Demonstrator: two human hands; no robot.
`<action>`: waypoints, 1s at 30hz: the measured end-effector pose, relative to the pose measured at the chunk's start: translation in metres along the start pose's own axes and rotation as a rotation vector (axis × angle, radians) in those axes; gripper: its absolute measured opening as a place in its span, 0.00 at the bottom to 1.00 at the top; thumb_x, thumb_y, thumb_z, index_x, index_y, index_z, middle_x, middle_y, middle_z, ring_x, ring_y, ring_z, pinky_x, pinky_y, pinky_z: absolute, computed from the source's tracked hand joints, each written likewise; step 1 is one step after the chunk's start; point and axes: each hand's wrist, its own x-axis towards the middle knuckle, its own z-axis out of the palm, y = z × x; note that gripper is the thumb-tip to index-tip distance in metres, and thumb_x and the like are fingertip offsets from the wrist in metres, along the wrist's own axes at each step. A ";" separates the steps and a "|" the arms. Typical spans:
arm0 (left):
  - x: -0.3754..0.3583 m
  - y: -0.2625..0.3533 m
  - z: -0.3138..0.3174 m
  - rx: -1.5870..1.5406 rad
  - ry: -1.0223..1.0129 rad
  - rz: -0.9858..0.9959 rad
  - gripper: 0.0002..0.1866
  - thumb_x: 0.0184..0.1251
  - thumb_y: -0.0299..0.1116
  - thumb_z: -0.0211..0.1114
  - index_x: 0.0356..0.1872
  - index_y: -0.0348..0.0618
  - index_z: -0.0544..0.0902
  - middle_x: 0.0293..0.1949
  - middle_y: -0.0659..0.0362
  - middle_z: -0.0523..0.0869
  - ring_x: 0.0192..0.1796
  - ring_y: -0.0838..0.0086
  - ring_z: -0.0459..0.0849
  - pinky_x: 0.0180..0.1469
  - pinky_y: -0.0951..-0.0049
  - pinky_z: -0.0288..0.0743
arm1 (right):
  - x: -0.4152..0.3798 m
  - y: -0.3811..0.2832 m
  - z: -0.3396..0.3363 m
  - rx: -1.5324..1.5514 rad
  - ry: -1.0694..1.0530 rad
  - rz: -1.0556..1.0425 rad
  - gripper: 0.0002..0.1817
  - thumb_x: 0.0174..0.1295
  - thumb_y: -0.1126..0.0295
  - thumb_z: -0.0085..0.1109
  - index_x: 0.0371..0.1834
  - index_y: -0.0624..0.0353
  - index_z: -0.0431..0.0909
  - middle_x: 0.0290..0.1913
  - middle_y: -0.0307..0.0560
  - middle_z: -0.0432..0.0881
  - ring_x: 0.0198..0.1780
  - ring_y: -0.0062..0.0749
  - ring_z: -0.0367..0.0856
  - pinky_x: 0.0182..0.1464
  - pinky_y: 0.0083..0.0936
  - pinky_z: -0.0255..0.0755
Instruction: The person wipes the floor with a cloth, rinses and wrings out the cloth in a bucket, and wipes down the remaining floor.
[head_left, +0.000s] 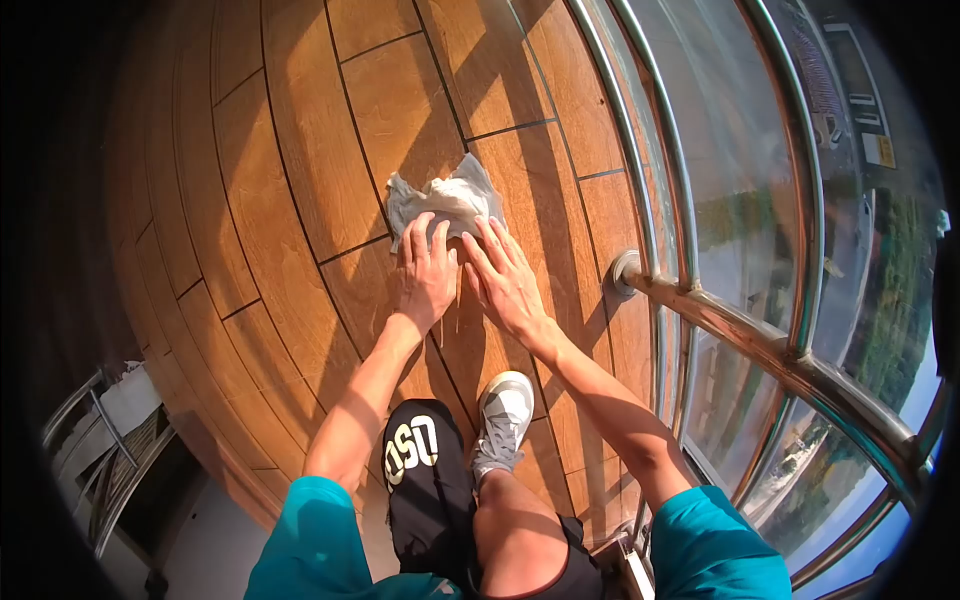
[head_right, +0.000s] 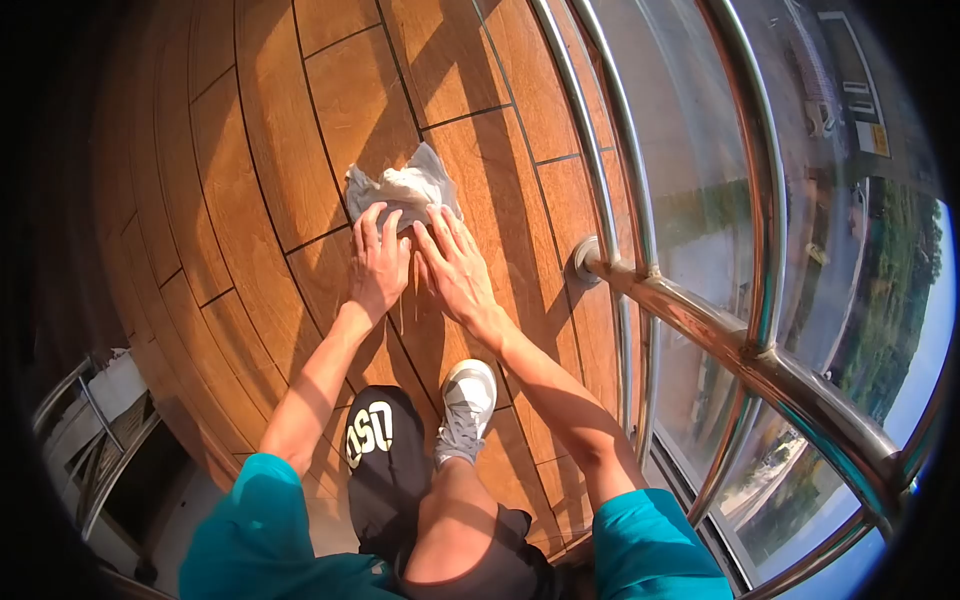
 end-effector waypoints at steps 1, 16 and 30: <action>0.008 -0.001 0.003 0.115 -0.056 0.017 0.31 0.69 0.30 0.62 0.73 0.35 0.69 0.76 0.42 0.63 0.79 0.46 0.60 0.81 0.49 0.55 | 0.007 -0.002 0.003 0.054 0.043 -0.038 0.26 0.73 0.68 0.57 0.73 0.62 0.72 0.79 0.63 0.64 0.80 0.61 0.62 0.79 0.50 0.58; 0.214 -0.064 0.065 0.505 -0.238 0.199 0.41 0.74 0.40 0.54 0.85 0.45 0.51 0.86 0.53 0.46 0.87 0.57 0.39 0.86 0.50 0.34 | 0.170 0.145 0.010 -0.369 -0.094 -0.220 0.31 0.81 0.48 0.40 0.78 0.56 0.68 0.82 0.63 0.59 0.84 0.57 0.52 0.85 0.45 0.45; 0.028 0.047 0.069 0.168 -0.409 0.207 0.41 0.70 0.40 0.57 0.82 0.37 0.57 0.85 0.48 0.51 0.87 0.52 0.42 0.86 0.49 0.30 | -0.040 0.064 -0.030 -0.019 -0.161 0.295 0.32 0.78 0.53 0.51 0.79 0.57 0.67 0.85 0.63 0.51 0.84 0.62 0.48 0.84 0.48 0.47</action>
